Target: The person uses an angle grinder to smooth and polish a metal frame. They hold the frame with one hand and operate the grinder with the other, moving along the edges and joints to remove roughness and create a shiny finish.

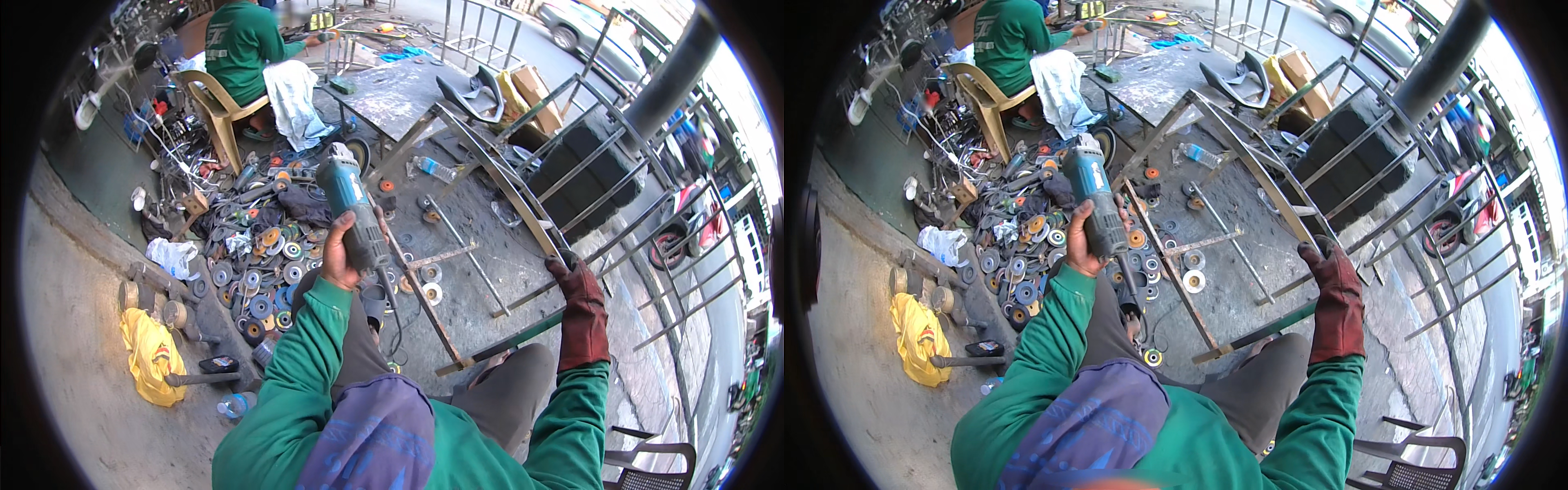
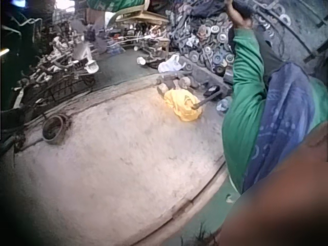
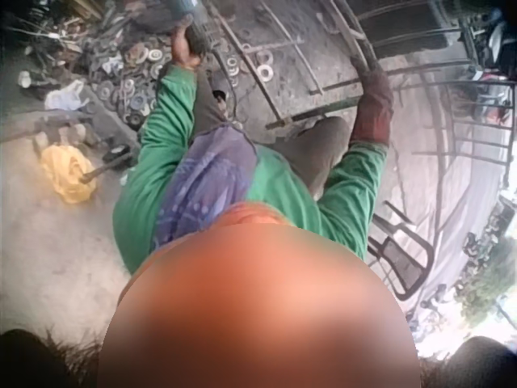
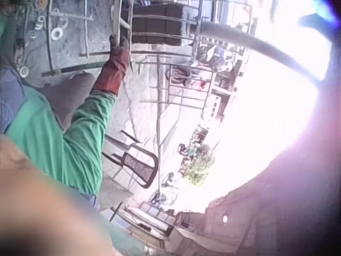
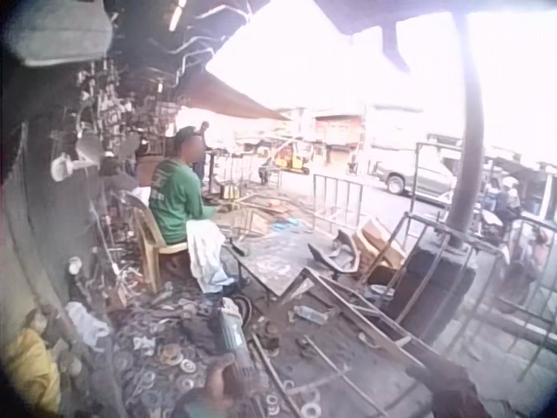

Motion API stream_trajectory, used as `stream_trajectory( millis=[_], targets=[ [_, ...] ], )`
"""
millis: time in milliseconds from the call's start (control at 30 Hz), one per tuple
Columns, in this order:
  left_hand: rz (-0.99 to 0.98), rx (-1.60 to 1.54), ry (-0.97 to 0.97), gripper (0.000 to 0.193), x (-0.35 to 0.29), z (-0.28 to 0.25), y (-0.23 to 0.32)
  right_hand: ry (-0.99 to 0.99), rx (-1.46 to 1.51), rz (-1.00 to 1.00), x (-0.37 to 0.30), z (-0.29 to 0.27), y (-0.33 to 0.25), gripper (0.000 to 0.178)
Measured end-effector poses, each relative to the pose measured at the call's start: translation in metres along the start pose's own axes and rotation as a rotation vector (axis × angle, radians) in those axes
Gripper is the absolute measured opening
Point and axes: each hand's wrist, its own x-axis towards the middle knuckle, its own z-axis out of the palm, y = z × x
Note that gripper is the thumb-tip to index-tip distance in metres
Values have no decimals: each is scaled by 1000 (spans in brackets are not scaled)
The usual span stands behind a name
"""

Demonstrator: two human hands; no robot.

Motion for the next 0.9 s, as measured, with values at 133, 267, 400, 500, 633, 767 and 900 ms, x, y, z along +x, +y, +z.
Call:
stream_trajectory(
  millis=[133, 267, 400, 500, 633, 767, 900],
  targets=[
    [164, 303, 108, 59, 0, 9, 13, 31, 19, 21, -11, -3, -12, 76],
    [239, 215, 26, 73, -5, 21, 49, 31, 16, 16, -11, -5, -17, 78],
    [370, 175, -167, 80, -20, 22, 66, 70, -61, 46, -7, 0, -9, 78],
    [350, 193, -151, 85, -32, 21, 61, 97, 14, 43, -7, 5, -3, 68],
    [323, 356, -113, 84, -32, 31, 63, 121, 12, 36, -7, 7, 0, 70],
    [640, 758, 78, 79, -15, 52, 62, 116, 77, 30, -8, 7, -2, 71],
    [913, 1035, 130, 64, 4, 67, 73, 123, 34, 41, -12, 4, -9, 73]
  ],
)
